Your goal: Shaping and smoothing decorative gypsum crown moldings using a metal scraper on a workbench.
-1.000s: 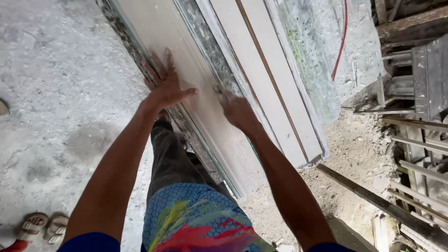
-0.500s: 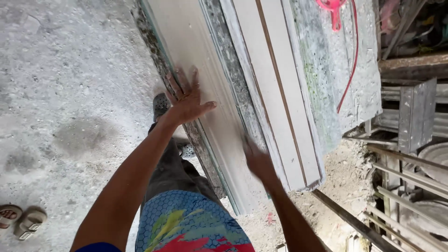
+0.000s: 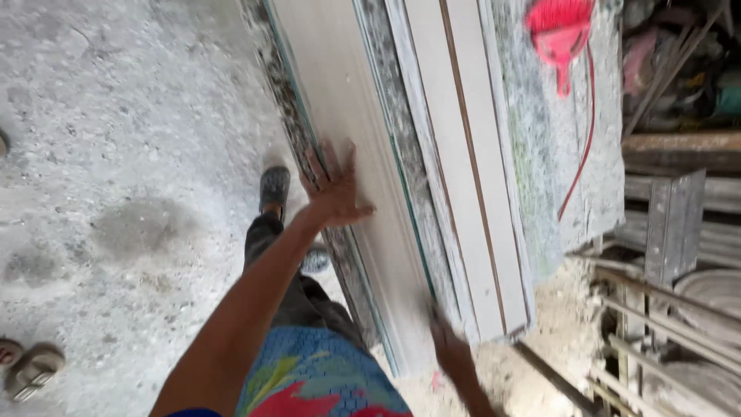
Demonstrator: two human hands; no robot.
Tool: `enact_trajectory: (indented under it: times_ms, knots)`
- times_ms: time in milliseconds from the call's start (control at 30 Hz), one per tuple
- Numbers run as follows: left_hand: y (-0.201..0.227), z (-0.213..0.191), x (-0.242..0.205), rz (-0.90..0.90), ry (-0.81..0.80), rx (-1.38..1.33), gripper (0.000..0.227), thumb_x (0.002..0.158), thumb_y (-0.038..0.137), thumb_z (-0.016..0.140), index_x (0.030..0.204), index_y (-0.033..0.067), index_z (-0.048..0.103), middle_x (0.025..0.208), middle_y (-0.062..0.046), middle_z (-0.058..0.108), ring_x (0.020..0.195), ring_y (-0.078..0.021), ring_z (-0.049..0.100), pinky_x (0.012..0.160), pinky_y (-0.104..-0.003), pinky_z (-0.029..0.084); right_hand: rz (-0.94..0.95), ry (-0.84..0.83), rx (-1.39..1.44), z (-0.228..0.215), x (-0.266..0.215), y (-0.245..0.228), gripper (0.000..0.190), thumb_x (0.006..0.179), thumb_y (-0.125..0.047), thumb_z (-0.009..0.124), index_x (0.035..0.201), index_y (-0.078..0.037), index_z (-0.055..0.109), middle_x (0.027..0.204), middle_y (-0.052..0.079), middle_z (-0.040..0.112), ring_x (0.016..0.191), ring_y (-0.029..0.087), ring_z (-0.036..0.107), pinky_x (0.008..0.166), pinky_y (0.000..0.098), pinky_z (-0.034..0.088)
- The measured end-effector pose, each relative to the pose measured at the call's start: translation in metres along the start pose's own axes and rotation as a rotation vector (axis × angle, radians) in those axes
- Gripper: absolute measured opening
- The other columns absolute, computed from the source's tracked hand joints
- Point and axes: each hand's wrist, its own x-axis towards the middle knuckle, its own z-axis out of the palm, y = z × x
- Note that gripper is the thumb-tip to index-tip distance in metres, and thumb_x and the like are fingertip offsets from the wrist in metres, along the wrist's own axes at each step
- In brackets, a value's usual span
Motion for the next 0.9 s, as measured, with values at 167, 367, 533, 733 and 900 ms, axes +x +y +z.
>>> enact_trajectory:
  times_ms: [167, 367, 533, 733, 900]
  knots:
    - [0.019, -0.021, -0.011, -0.032, -0.209, 0.130, 0.129, 0.092, 0.056, 0.073, 0.158, 0.0199, -0.032, 0.152, -0.029, -0.049, 0.129, -0.0570, -0.049, 0.105, -0.078, -0.021, 0.199, -0.184, 0.187, -0.013, 0.010, -0.014, 0.056, 0.098, -0.038, 0.045, 0.152, -0.025, 0.049, 0.121, 0.012, 0.078, 0.067, 0.025, 0.075, 0.063, 0.0348, 0.055]
    - [0.021, -0.026, -0.009, -0.053, -0.276, 0.091, 0.124, 0.095, 0.055, 0.068, 0.156, 0.0254, -0.036, 0.153, -0.027, -0.047, 0.143, -0.0611, -0.031, 0.110, -0.075, -0.020, -0.056, -0.159, 0.157, -0.129, 0.205, -0.289, 0.060, 0.103, -0.047, 0.026, 0.156, -0.021, 0.039, 0.162, 0.010, 0.039, 0.145, 0.034, 0.041, 0.118, 0.0542, 0.036]
    - [0.014, -0.012, -0.001, -0.042, -0.259, 0.145, 0.136, 0.091, 0.064, 0.072, 0.151, 0.0217, -0.043, 0.141, -0.033, -0.057, 0.125, -0.0630, -0.048, 0.104, -0.081, -0.018, -0.199, -0.115, 0.152, -0.159, 0.297, -0.367, 0.057, 0.104, -0.043, 0.030, 0.149, -0.014, 0.049, 0.128, 0.020, 0.056, 0.091, 0.030, 0.059, 0.076, 0.0450, 0.054]
    - [0.014, -0.020, -0.011, -0.027, -0.275, 0.083, 0.126, 0.095, 0.060, 0.067, 0.155, 0.0223, -0.037, 0.146, -0.027, -0.054, 0.123, -0.0572, -0.051, 0.101, -0.077, -0.025, 0.098, -0.256, 0.142, -0.124, 0.160, -0.261, 0.063, 0.100, -0.052, 0.020, 0.160, -0.036, 0.031, 0.155, 0.017, 0.045, 0.087, 0.022, 0.054, 0.073, 0.0419, 0.053]
    - [0.017, -0.013, -0.002, -0.001, -0.197, 0.067, 0.122, 0.091, 0.066, 0.066, 0.163, 0.0214, -0.022, 0.160, -0.033, -0.038, 0.142, -0.0644, -0.033, 0.108, -0.079, -0.006, -0.525, 0.147, -0.449, 0.024, 0.089, 0.002, 0.028, 0.094, -0.005, 0.057, 0.121, 0.001, 0.058, 0.127, 0.020, 0.066, 0.052, 0.014, 0.066, 0.039, 0.0241, 0.059]
